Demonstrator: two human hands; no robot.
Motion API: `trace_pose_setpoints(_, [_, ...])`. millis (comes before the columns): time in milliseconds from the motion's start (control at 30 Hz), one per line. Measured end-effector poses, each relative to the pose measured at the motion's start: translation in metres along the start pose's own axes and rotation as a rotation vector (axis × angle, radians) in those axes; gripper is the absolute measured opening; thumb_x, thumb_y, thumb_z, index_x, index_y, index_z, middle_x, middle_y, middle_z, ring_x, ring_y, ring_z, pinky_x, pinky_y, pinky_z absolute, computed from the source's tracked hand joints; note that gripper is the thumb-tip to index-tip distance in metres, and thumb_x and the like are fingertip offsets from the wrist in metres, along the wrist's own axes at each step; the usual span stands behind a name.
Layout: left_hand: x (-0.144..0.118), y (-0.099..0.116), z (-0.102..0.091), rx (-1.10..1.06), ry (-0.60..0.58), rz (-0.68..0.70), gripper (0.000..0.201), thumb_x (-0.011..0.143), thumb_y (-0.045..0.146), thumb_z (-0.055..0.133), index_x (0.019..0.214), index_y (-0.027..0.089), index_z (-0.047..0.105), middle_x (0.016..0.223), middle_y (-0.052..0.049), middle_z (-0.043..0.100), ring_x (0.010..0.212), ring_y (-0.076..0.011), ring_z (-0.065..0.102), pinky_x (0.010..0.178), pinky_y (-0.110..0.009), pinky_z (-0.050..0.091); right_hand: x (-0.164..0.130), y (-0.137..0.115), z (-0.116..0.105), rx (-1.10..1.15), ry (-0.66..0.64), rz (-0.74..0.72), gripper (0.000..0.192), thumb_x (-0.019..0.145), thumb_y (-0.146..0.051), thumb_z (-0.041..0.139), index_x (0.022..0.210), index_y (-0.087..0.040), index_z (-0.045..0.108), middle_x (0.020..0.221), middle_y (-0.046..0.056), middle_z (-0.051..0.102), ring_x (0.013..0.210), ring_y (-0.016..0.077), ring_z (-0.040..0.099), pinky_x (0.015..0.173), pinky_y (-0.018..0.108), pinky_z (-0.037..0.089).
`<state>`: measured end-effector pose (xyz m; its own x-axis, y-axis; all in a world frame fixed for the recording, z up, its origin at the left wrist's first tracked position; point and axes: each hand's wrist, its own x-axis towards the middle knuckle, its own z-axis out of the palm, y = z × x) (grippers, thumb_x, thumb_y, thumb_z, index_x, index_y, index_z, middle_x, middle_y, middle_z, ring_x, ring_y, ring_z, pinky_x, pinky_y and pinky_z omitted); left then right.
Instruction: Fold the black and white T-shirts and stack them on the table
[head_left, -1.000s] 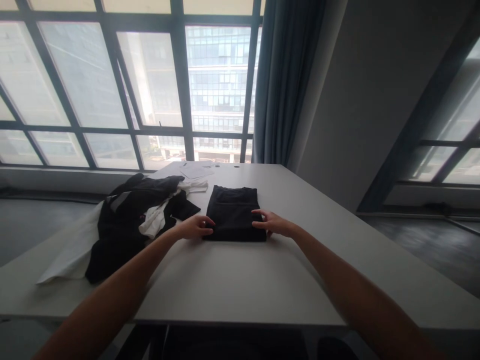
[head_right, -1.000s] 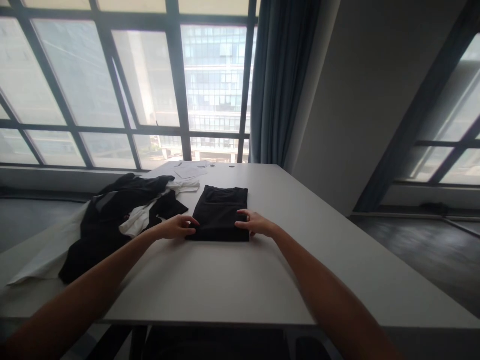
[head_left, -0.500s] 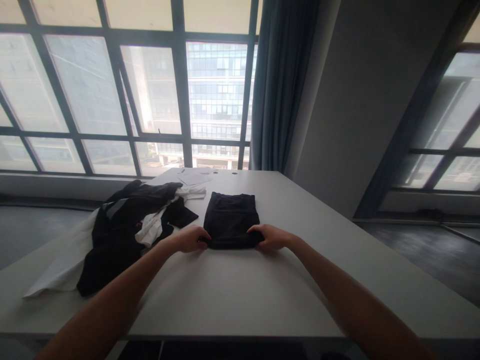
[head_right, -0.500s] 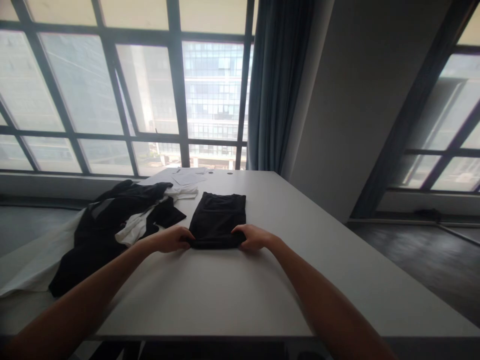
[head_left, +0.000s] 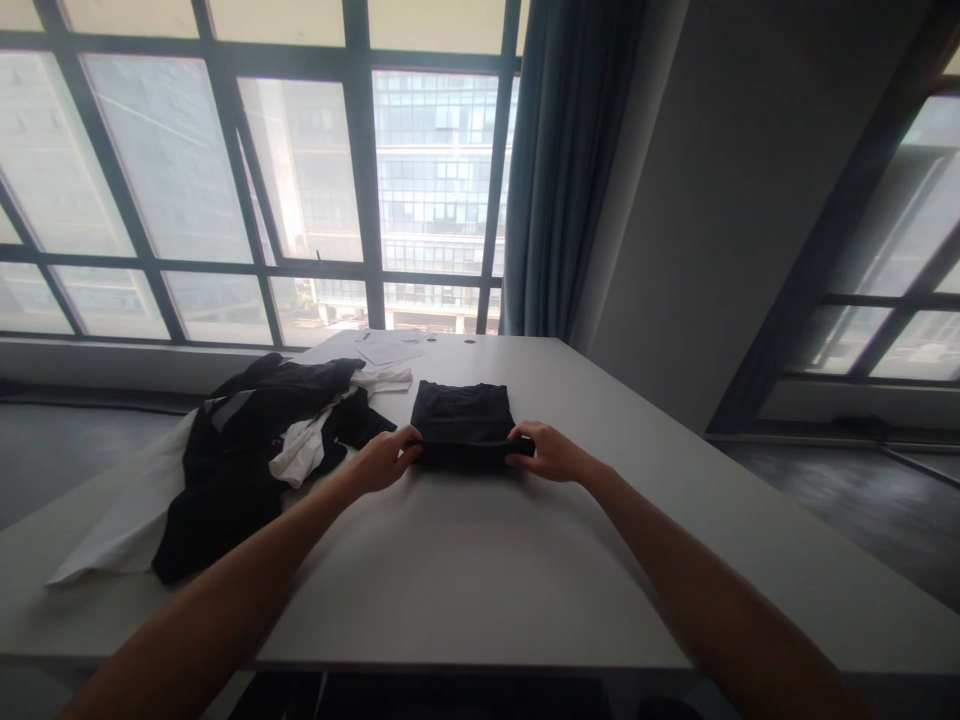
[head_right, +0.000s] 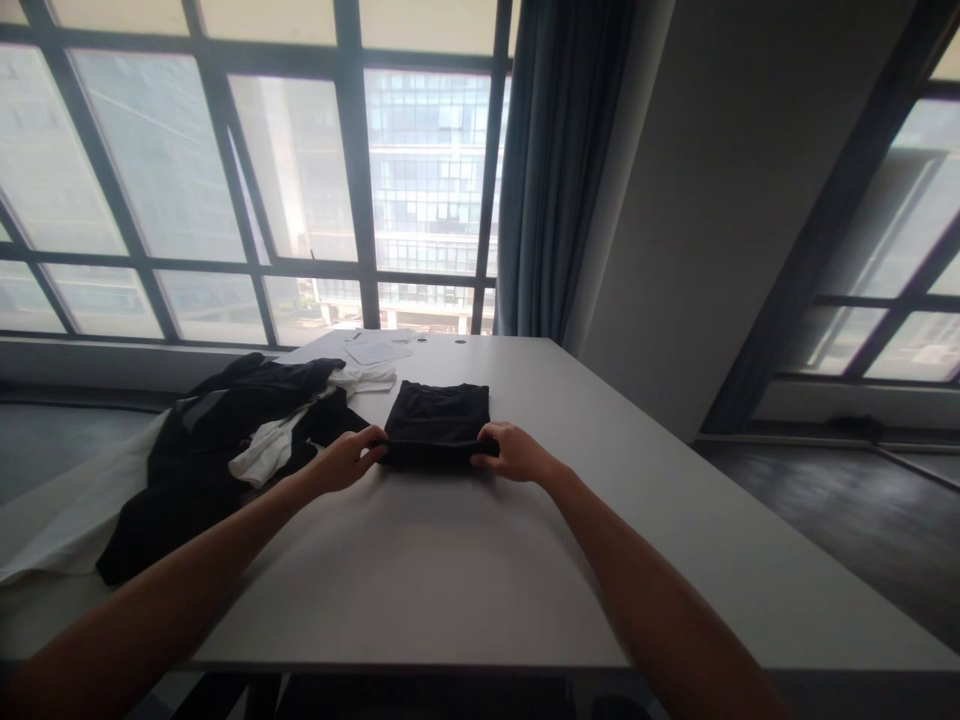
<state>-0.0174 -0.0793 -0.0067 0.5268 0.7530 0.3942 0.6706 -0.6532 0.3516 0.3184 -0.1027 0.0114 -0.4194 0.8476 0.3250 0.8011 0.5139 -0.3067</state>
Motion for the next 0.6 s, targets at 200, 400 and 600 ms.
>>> trace_pose_setpoints(200, [-0.003,-0.001,-0.001,-0.054,-0.188,0.181,0.038,0.078,0.046,0.068,0.106,0.02,0.065,0.104,-0.009,0.07,0.09,-0.0226,0.066,0.081,-0.032,0.051,-0.005,0.006,0.0,0.066,-0.2,0.009,0.028,0.066,-0.034,0.08,0.09,-0.021,0.072,0.112,0.007,0.066,0.096,0.0229,0.062,0.085,0.034,0.047])
trace_pose_setpoints(400, [-0.001,-0.015,0.005,0.015,-0.14,0.221,0.034,0.079,0.039,0.065,0.108,0.019,0.067,0.132,-0.014,0.061,0.121,-0.0305,0.056,0.102,-0.042,0.043,0.0,0.003,0.002,0.182,0.022,0.002,0.018,0.083,-0.033,0.059,0.092,-0.018,0.067,0.084,0.004,0.067,0.074,0.0171,0.059,0.071,0.03,0.046])
trace_pose_setpoints(600, [0.001,-0.011,0.005,-0.015,-0.075,0.034,0.032,0.094,0.039,0.041,0.1,0.017,0.064,0.079,-0.007,0.071,0.072,-0.0213,0.065,0.071,-0.033,0.051,-0.001,0.011,0.006,0.253,-0.073,0.024,0.039,0.074,-0.047,0.071,0.1,-0.019,0.065,0.087,0.003,0.067,0.076,0.0187,0.06,0.068,0.029,0.046])
